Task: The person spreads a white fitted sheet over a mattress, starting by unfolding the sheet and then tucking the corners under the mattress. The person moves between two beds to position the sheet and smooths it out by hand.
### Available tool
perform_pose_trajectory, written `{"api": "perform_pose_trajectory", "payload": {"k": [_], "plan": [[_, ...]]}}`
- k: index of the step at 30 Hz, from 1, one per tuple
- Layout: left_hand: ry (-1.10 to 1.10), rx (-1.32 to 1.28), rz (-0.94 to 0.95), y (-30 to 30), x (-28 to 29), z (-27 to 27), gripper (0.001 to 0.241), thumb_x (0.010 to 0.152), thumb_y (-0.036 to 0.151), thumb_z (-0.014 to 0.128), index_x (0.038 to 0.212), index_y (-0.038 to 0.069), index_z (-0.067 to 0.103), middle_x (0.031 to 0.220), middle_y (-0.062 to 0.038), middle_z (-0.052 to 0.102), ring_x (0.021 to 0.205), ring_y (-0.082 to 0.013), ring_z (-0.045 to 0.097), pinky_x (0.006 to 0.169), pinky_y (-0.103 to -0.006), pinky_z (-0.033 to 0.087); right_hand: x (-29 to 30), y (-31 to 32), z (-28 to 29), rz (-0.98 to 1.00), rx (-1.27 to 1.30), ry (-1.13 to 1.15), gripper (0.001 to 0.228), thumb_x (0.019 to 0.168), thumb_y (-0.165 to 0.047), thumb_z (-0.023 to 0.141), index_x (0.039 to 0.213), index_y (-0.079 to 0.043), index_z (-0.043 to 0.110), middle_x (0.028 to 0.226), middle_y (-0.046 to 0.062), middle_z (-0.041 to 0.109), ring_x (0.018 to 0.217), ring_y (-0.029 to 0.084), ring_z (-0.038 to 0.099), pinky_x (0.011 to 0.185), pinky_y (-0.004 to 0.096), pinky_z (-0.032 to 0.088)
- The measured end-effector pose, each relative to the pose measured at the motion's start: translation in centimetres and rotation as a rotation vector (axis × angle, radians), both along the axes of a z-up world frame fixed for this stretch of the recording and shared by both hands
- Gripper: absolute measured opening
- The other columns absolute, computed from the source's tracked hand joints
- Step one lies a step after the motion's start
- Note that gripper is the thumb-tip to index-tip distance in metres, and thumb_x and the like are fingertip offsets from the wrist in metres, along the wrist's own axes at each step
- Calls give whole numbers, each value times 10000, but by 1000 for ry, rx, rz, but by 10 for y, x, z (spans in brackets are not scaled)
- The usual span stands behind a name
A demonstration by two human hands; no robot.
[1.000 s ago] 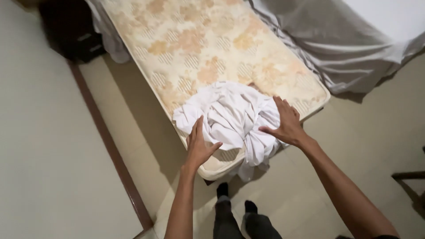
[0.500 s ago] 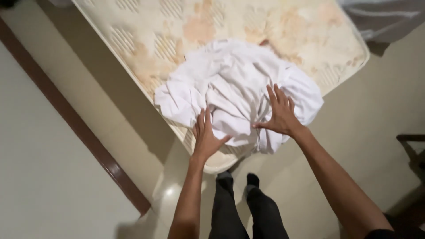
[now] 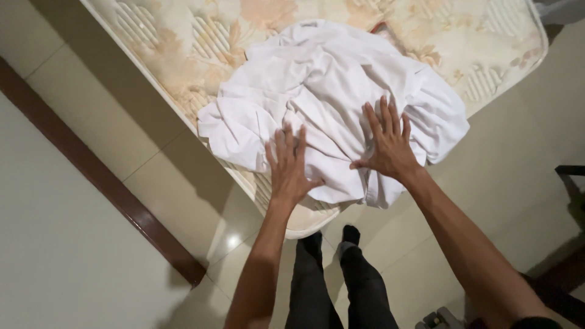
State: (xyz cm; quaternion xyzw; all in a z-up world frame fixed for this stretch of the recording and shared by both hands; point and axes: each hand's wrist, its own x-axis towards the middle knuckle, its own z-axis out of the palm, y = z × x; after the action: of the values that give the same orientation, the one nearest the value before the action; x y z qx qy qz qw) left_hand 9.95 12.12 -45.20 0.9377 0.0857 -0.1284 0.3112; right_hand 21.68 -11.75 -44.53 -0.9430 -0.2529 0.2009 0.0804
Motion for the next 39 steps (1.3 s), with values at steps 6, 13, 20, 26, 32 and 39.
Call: {"api": "perform_pose_trajectory", "payload": {"k": [6, 13, 20, 26, 32, 39], "plan": [[-155, 512, -96, 12, 44, -69, 1300, 666, 131, 851, 1710, 295, 94, 1753, -182, 19, 1611, -420, 87, 1225, -729, 26, 29, 23, -13, 32, -92, -143, 1473, 438, -718, 896, 1664, -304, 191, 1717, 256, 39, 1554, 549, 6, 1168, 786, 45], [-67, 362, -69, 29, 95, -82, 1218, 667, -14, 704, 1665, 351, 110, 1732, -177, 8, 1582, -477, 59, 1150, -806, 7, 79, 41, -32, 41, -138, -94, 1474, 403, -718, 905, 1649, -362, 204, 1720, 230, 36, 1506, 631, 83, 1119, 839, 94], [-84, 332, -74, 32, 103, -126, 1093, 744, 70, 686, 1667, 349, 171, 1727, -197, 23, 1569, -503, 64, 1146, -815, 4, 97, 45, -75, 24, -155, 9, 1454, 405, -658, 924, 1632, -415, 183, 1718, 186, 66, 1499, 613, 124, 1116, 833, 169], [-103, 279, -54, 32, 109, -137, 992, 771, 110, 684, 1647, 335, 274, 1723, -206, 74, 1564, -516, 70, 1145, -817, -17, 100, 46, -93, 29, -191, 2, 1356, 503, -614, 920, 1633, -418, 196, 1723, 171, 86, 1491, 599, 145, 1108, 830, 169], [-90, 270, -71, 32, 109, -139, 968, 771, 132, 701, 1630, 333, 306, 1711, -236, 80, 1555, -533, 54, 1126, -829, -30, 96, 42, -107, 40, -220, -33, 1301, 559, -527, 905, 1651, -414, 206, 1740, 168, 85, 1493, 602, 151, 1117, 818, 157], [-53, 282, -57, 31, 114, -137, 967, 772, 136, 699, 1629, 355, 310, 1714, -209, 81, 1556, -518, 55, 1130, -822, -31, 95, 45, -110, 29, -205, -94, 1212, 604, -483, 873, 1647, -405, 260, 1736, 156, 121, 1490, 599, 172, 1133, 813, 125]]}}
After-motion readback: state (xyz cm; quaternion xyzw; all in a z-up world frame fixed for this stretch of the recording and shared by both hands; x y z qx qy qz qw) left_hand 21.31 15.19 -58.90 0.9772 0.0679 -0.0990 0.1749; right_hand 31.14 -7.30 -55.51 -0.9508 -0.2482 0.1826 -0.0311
